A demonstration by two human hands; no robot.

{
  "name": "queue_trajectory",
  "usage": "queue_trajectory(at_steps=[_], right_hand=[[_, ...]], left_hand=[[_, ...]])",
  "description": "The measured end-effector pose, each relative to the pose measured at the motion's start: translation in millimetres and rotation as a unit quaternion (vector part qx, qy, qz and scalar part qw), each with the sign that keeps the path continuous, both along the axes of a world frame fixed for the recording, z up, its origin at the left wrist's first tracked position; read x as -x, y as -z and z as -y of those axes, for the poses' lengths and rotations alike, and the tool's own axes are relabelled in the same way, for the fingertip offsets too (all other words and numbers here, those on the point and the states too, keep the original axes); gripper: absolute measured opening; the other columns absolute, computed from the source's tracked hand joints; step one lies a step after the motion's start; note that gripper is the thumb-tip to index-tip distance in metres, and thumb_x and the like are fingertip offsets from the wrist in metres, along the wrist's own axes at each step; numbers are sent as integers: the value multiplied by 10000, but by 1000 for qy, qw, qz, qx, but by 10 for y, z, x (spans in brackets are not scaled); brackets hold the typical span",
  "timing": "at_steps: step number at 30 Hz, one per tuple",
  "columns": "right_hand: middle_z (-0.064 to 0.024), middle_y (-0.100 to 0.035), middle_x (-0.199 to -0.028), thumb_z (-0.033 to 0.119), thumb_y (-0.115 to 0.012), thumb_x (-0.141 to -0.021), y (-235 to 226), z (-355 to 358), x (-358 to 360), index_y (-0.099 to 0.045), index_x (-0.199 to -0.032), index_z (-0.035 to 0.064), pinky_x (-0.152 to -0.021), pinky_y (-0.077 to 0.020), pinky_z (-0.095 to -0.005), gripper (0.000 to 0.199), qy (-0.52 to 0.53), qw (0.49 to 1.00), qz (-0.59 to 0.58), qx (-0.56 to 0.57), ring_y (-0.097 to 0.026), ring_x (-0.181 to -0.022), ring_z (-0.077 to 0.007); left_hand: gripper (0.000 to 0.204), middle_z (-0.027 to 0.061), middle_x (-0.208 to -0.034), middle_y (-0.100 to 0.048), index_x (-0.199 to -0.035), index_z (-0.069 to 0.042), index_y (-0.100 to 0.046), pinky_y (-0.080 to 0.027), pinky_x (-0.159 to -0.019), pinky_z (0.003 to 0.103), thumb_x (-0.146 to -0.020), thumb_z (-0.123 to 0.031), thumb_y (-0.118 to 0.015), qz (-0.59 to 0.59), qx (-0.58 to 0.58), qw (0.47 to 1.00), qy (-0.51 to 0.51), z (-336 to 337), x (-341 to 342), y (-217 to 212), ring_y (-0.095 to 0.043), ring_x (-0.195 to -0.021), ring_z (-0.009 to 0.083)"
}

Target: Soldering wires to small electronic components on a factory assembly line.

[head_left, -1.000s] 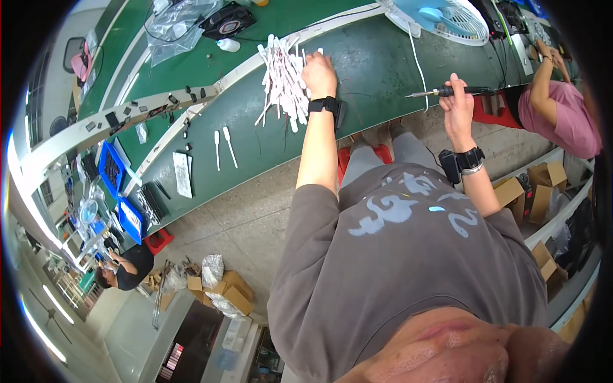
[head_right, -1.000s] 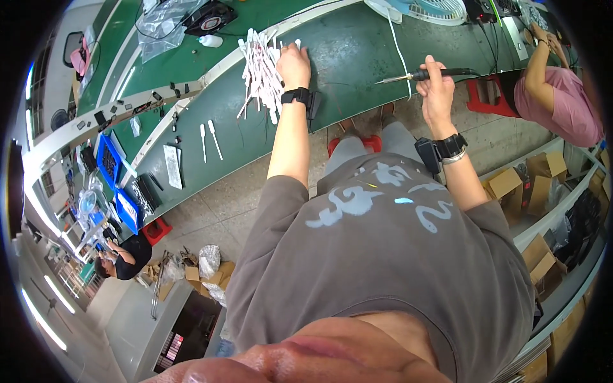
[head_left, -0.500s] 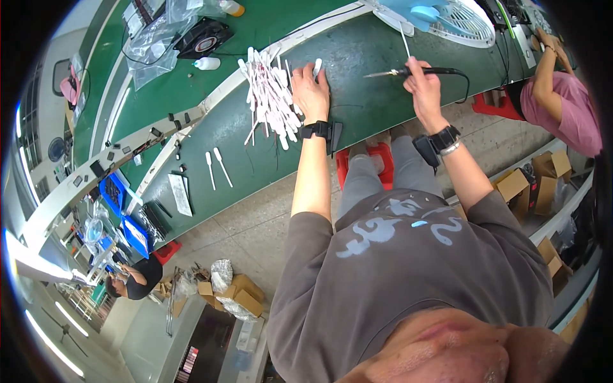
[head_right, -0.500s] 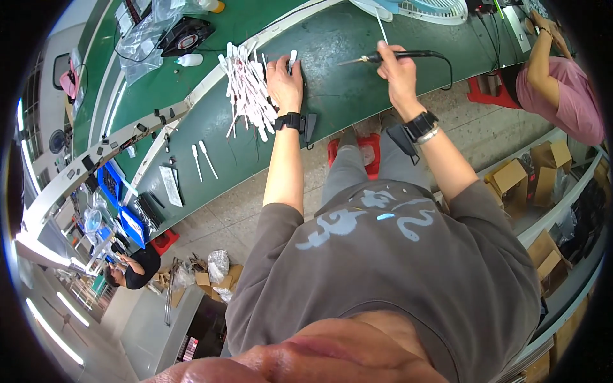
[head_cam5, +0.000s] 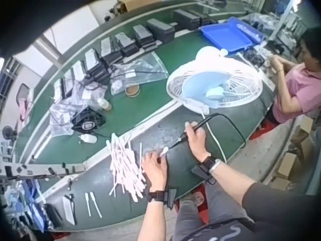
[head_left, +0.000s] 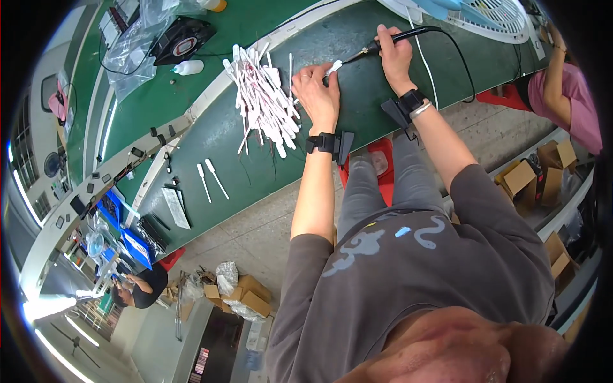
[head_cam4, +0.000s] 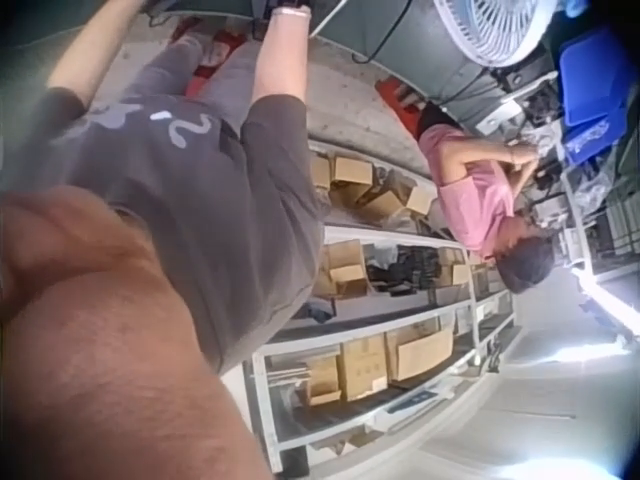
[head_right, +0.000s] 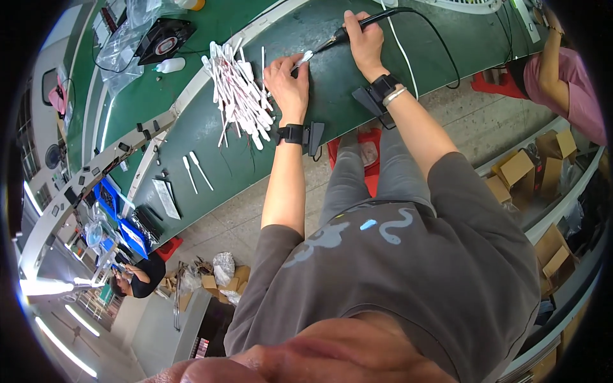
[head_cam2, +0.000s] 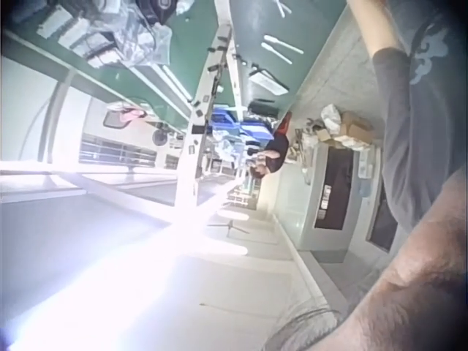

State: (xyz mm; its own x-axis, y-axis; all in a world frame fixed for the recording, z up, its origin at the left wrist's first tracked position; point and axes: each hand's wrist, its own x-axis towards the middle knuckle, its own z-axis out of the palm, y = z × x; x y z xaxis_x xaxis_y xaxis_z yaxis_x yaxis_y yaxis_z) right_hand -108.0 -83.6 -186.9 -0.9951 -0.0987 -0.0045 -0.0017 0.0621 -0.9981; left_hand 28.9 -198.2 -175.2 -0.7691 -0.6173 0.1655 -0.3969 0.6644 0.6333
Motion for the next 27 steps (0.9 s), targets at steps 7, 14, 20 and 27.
queue_trajectory(at_steps=[7,14,20,27], right_hand=[[30,-527,-622,330,-605,-908,66,-28,64,-575,-713,49,-462,-348,-216,343,24,1000,1,-13,-432,-510,-41],[38,-467,-561,335,-605,-906,28,-86,132,-579,-716,44,-446,-316,-219,349,-9,996,87,7,-417,-470,-45],[40,-453,-541,335,-603,-909,25,-66,114,-583,-713,39,-443,-311,-223,356,-22,998,56,-29,-419,-467,-43],[39,-461,-541,334,-600,-913,2,-54,120,-587,-711,38,-445,-311,-226,359,-25,998,57,-32,-419,-466,-43]], left_hand=[[190,65,-983,-620,-938,-144,-710,-362,-877,399,-753,-188,-725,21,-16,1000,-2,-4,13,-7,-507,-987,272],[187,66,-991,-615,-943,-147,-705,-357,-854,397,-758,-172,-718,33,-20,999,-2,-26,24,-37,-503,-979,269],[187,63,-992,-608,-945,-145,-705,-353,-856,399,-759,-164,-717,28,-26,999,1,-13,13,-23,-503,-982,266],[188,62,-987,-607,-947,-143,-706,-354,-860,398,-759,-158,-715,25,-23,999,-1,-22,24,-22,-504,-985,266]])
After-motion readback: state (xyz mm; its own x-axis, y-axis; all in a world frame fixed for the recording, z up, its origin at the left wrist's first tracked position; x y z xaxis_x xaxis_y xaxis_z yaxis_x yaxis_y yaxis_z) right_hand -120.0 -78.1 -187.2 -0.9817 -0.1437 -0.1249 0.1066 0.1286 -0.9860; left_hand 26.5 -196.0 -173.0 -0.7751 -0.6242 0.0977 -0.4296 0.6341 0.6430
